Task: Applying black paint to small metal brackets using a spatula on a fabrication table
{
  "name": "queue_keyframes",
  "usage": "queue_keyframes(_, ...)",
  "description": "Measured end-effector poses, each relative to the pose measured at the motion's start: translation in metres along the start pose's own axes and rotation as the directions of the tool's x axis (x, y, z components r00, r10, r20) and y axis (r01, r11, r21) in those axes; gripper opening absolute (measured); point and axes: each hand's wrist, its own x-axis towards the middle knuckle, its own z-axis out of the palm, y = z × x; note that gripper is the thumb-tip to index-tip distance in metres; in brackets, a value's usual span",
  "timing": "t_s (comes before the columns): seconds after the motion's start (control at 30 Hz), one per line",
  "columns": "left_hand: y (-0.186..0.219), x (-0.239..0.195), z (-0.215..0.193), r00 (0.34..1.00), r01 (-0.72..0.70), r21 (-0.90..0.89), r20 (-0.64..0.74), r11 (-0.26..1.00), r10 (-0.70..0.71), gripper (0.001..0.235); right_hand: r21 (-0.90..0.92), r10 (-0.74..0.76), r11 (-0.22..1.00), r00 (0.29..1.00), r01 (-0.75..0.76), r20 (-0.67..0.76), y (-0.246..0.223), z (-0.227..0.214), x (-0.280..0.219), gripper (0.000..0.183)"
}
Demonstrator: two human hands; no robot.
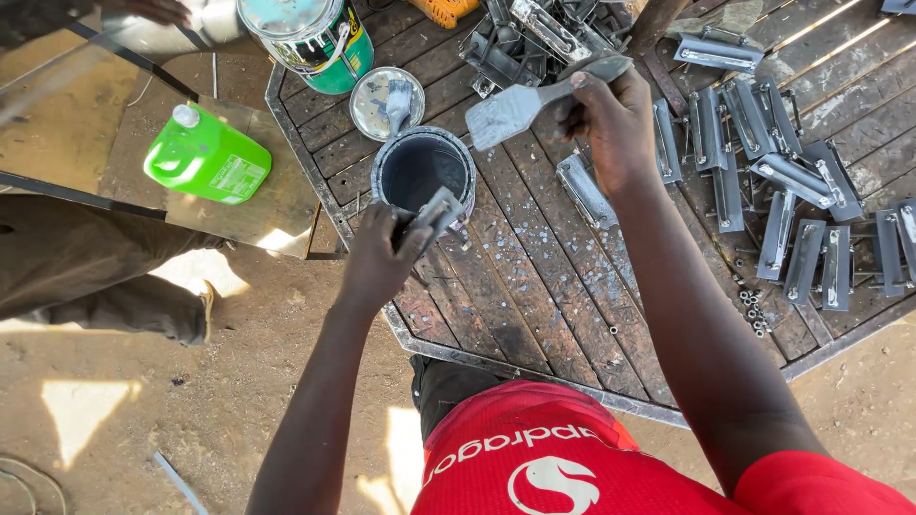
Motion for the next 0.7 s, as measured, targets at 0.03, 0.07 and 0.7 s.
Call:
queue_keyframes(0.03,-0.008,0.001,0.004,1.0,0.002,-0.002,0.0,1.0,-0.002,0.043,-0.002,0.002,1.0,1.0,-0.002,0.002,-0.002,-0.001,-0.001,0.004)
queue_keyframes(0.07,-0.016,0.001,0.007,0.987,-0.152,0.119,-0.039,0.981,0.158,0.048,-0.02,0.035,0.999,0.999,-0.035,-0.002,-0.004,-0.001,-0.003,0.006)
queue_keyframes(0.7,-0.016,-0.001,-0.012,0.572,-0.587,0.725,0.054,0.362,0.819,0.058,-0.101,0.349,0.934,0.934,-0.341,0.074,0.008,0.011,-0.021,0.013)
